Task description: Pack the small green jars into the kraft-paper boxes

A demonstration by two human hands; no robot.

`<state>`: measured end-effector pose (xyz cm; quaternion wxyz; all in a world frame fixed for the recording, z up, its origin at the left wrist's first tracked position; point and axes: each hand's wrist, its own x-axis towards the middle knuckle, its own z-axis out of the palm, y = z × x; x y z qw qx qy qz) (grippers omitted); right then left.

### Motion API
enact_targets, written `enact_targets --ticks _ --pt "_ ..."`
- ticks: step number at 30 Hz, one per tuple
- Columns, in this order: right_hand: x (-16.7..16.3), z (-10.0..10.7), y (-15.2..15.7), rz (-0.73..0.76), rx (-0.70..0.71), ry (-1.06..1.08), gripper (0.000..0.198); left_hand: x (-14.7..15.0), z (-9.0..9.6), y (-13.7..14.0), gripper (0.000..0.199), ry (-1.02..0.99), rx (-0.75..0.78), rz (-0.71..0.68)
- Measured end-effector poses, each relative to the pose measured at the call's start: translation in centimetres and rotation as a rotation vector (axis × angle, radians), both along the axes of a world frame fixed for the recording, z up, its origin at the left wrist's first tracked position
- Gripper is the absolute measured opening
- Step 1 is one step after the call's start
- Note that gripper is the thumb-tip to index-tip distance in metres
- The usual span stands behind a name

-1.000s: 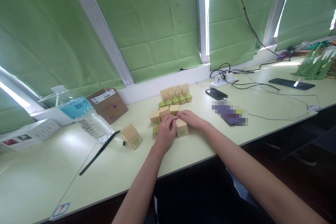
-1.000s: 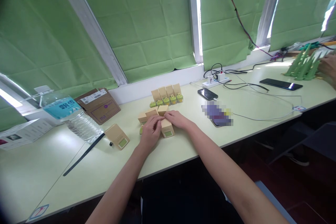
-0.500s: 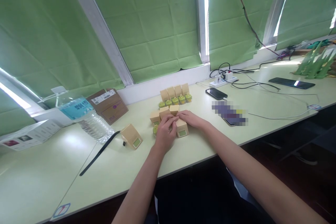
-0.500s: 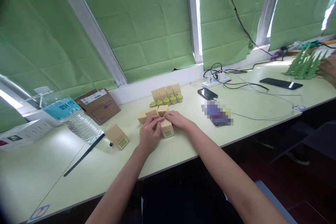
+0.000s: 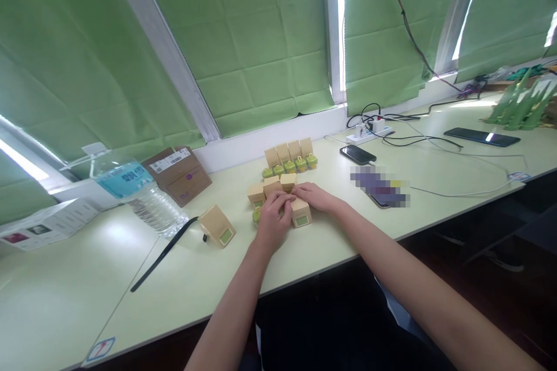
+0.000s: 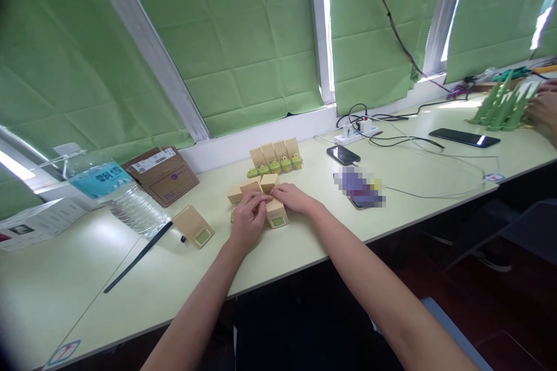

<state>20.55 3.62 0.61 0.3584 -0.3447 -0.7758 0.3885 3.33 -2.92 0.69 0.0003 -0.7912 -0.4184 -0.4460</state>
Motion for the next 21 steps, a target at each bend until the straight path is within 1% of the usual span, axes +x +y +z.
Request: enact_targets --ticks 6,10,12,13,15,18,21 --pt "-0.1 0.1 -0.1 -0.031 0.036 -0.021 0.031 0.0 0.1 -0.2 0.024 -0.016 -0.016 -0.019" --pt "0.0 0.3 -0.2 -0.128 0.108 0.007 0.029 0.0 0.1 -0.2 0.025 -0.012 -0.029 -0.040" --pt "0.2 0.4 -0.3 -0.138 0.141 0.045 0.030 0.0 0.1 -0.2 0.026 -0.016 -0.003 -0.037" --pt "0.2 0.5 -0.4 -0.115 0.153 0.066 0.030 -0.1 0.2 -0.2 0.025 -0.022 0.026 -0.029" --pt "0.3 0.6 -0.6 -0.021 0.163 0.097 0.030 -0.3 0.5 -0.3 0.024 -0.055 0.118 0.009" --pt "0.1 0.7 -1.1 0.109 0.153 0.094 0.028 -0.9 1.3 -0.4 0.023 -0.142 0.278 0.119" --pt "-0.2 1.0 -1.7 0.120 0.165 0.029 0.020 -1.8 2.0 -0.3 0.021 -0.221 0.337 0.247"
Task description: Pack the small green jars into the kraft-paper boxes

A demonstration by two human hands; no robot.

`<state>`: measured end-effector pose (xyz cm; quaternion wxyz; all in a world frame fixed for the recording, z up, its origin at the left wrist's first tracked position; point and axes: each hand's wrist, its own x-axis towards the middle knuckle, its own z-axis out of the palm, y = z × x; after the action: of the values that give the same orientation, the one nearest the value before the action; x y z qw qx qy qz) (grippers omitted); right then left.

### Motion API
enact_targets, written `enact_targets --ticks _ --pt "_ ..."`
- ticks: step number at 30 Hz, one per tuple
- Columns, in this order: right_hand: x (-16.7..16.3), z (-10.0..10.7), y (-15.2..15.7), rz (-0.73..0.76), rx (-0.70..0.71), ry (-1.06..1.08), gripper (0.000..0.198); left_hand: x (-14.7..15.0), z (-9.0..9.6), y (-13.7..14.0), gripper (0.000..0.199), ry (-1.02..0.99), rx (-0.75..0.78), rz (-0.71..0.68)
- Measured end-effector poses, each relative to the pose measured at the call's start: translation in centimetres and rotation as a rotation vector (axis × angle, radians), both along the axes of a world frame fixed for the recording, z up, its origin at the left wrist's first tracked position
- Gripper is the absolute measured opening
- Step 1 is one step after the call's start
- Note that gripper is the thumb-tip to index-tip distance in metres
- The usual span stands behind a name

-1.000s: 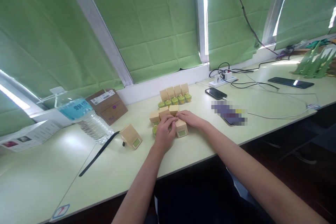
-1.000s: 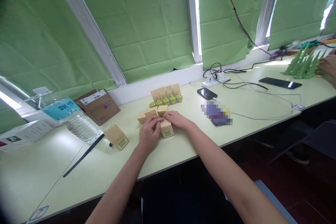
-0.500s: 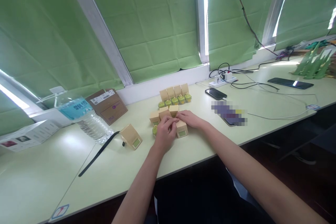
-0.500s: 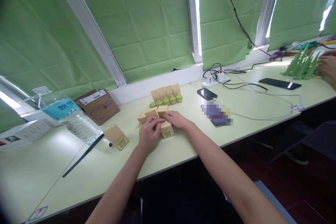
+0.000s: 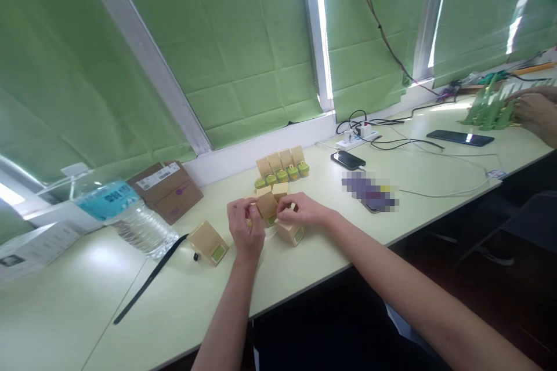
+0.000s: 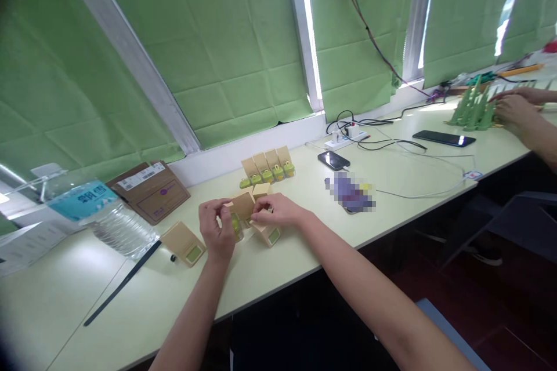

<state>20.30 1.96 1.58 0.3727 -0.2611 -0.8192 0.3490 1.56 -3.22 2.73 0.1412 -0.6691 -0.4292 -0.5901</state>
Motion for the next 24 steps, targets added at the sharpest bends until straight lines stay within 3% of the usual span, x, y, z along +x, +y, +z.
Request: enact_targets --ticks 7,11,15,20,24 --pt "1.3 1.0 -1.1 -0.140 0.114 -0.181 0.019 -1.1 -0.5 1.2 0.028 0.006 -0.112 0.049" --pt "4.4 0.2 -0.7 -0.360 0.088 -0.229 0.019 -0.9 -1.3 1.6 0.031 0.052 -0.176 0.034" --pt "6.2 -1.1 1.5 -0.583 0.030 -0.213 0.027 -0.6 -1.9 1.6 0.032 0.074 -0.246 0.020" --pt "2.7 -2.1 4.1 -0.629 -0.164 -0.063 0.032 -0.2 -2.0 1.1 0.040 0.145 -0.336 -0.023" --pt "-1.0 -2.6 4.1 -0.593 -0.207 0.119 0.037 -0.5 -1.9 0.9 0.042 0.171 -0.348 -0.036"
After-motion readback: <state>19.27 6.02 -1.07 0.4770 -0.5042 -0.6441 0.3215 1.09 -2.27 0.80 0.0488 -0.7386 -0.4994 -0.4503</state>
